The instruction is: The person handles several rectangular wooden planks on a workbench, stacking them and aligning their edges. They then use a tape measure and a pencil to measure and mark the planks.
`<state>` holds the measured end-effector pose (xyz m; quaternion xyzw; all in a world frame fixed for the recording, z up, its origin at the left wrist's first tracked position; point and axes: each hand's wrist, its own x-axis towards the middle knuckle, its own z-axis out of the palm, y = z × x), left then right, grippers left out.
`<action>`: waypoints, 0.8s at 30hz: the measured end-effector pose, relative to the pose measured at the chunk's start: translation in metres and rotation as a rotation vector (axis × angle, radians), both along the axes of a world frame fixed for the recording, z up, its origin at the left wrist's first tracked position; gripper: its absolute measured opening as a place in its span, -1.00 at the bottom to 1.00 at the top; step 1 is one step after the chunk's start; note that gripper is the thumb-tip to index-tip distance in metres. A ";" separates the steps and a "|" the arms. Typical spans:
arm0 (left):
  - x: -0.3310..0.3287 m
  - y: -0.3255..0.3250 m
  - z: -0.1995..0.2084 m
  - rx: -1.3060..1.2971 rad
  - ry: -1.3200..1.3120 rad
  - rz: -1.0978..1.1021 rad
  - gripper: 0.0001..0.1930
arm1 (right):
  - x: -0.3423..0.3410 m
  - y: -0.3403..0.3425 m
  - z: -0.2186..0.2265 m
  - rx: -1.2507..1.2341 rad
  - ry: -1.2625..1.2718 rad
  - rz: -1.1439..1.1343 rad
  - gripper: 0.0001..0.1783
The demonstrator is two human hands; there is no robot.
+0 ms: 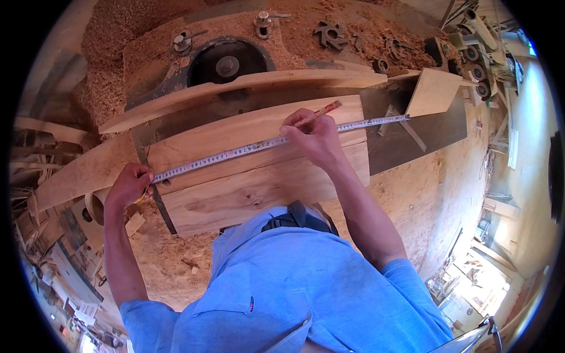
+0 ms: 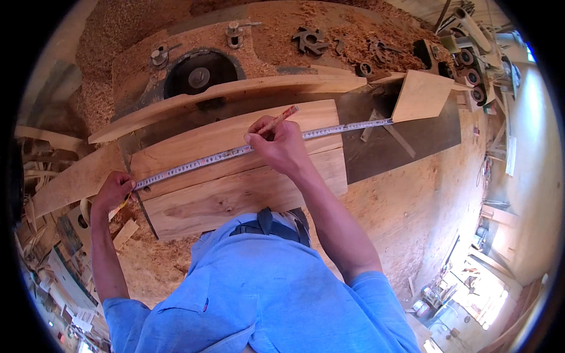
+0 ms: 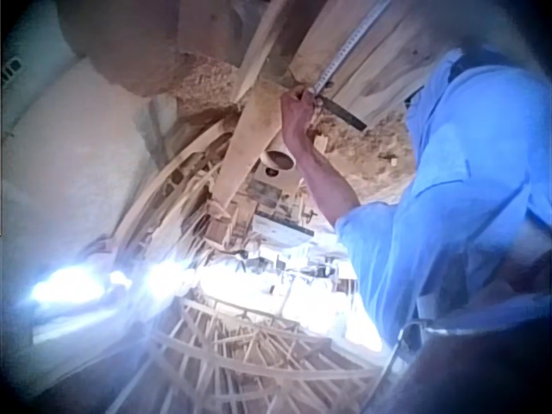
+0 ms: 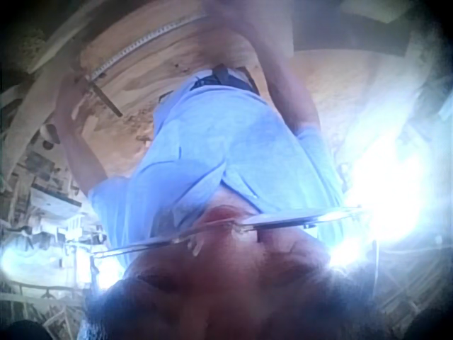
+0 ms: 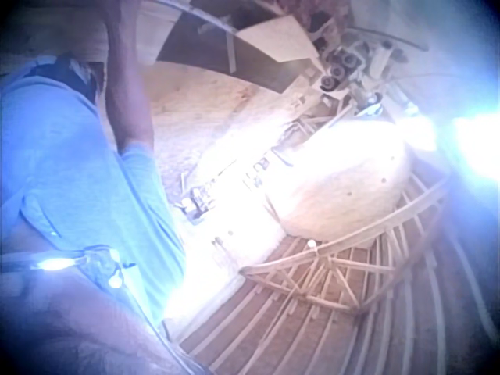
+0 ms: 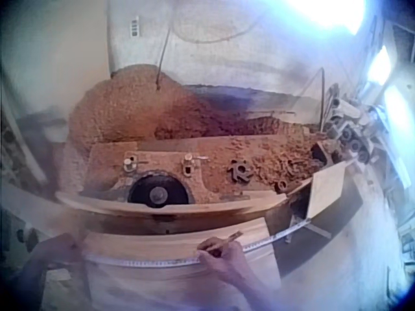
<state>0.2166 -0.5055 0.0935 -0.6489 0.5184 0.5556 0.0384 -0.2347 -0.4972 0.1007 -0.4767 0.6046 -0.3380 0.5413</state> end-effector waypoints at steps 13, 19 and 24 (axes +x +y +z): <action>-0.004 0.001 0.004 0.006 0.005 0.029 -0.76 | 0.004 -0.002 -0.017 0.041 -0.004 0.024 -0.92; -0.003 0.002 0.002 -0.008 -0.001 0.023 -0.76 | 0.006 -0.003 -0.021 0.011 0.102 0.042 -0.91; -0.002 0.001 0.002 0.003 -0.007 0.011 -0.77 | 0.009 -0.004 -0.015 0.009 0.132 0.034 -0.91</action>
